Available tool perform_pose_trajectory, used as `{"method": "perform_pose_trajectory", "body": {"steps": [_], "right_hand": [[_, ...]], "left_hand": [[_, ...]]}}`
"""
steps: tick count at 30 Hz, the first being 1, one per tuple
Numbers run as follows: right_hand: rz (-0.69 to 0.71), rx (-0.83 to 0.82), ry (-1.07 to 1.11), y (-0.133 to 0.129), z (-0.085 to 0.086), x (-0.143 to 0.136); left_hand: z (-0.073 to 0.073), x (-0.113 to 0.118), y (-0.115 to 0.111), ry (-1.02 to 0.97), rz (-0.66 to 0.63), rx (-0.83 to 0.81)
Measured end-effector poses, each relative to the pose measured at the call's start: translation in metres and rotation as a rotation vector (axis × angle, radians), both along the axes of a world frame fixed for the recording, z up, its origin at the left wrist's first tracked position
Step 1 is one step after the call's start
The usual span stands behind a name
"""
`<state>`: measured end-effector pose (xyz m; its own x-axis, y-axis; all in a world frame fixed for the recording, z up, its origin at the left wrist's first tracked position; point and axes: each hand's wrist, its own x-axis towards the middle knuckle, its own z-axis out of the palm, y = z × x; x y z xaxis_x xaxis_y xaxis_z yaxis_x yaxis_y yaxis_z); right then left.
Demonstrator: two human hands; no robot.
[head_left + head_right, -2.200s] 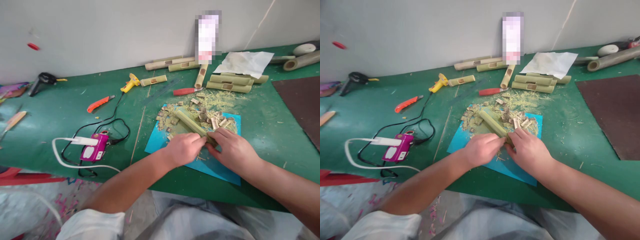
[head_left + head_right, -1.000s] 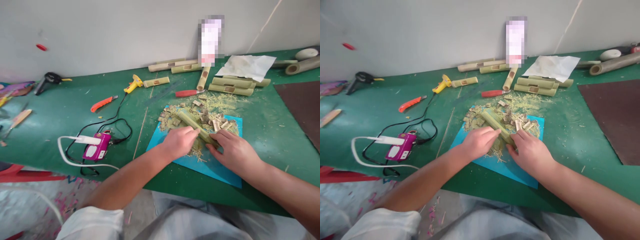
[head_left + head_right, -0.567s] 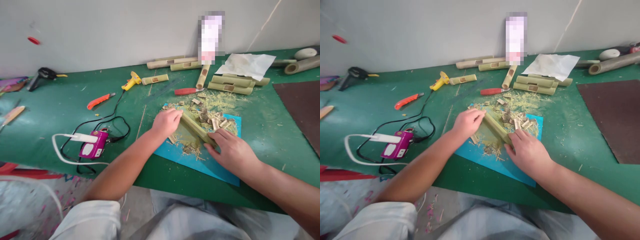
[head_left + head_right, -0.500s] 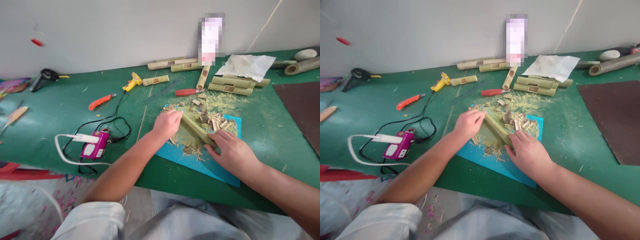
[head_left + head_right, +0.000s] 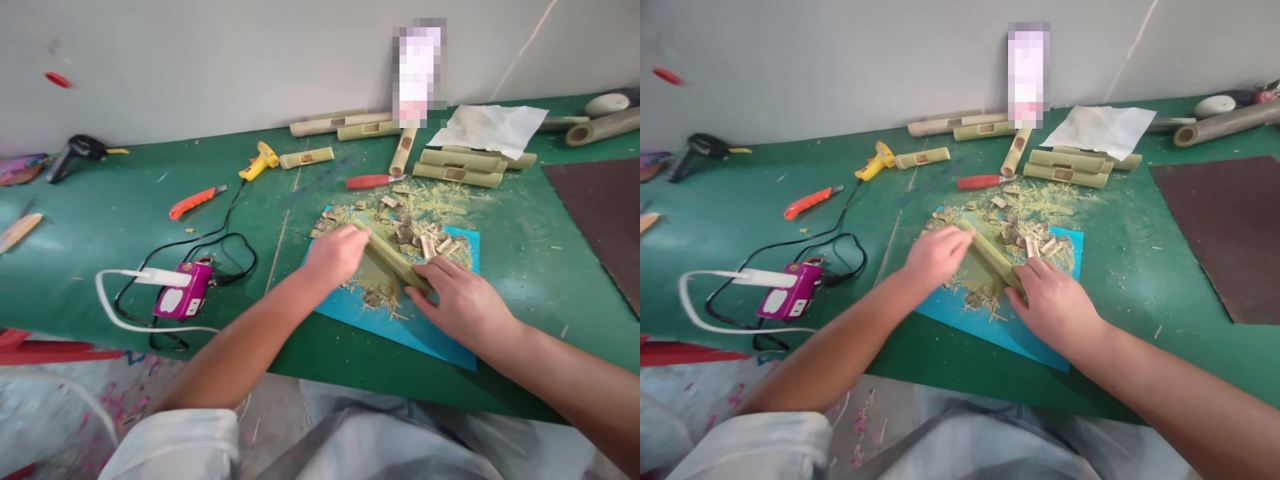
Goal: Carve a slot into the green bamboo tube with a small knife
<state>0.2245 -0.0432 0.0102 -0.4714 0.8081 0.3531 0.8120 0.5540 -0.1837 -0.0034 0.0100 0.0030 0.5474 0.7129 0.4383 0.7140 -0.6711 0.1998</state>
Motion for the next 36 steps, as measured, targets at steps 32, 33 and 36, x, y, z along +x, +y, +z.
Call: {"method": "perform_pose_trajectory", "body": {"steps": [32, 33, 36], "right_hand": [[-0.063, 0.080, -0.054, 0.008, 0.003, 0.008], [-0.065, 0.072, -0.054, 0.008, 0.003, 0.008], [-0.072, 0.046, -0.046, 0.009, 0.002, 0.008]], "left_hand": [[0.033, 0.000, -0.014, -0.613, 0.004, -0.916], [0.034, 0.001, -0.015, -0.595, 0.007, -0.912], [0.031, 0.001, -0.014, -0.535, 0.048, -0.798]]}}
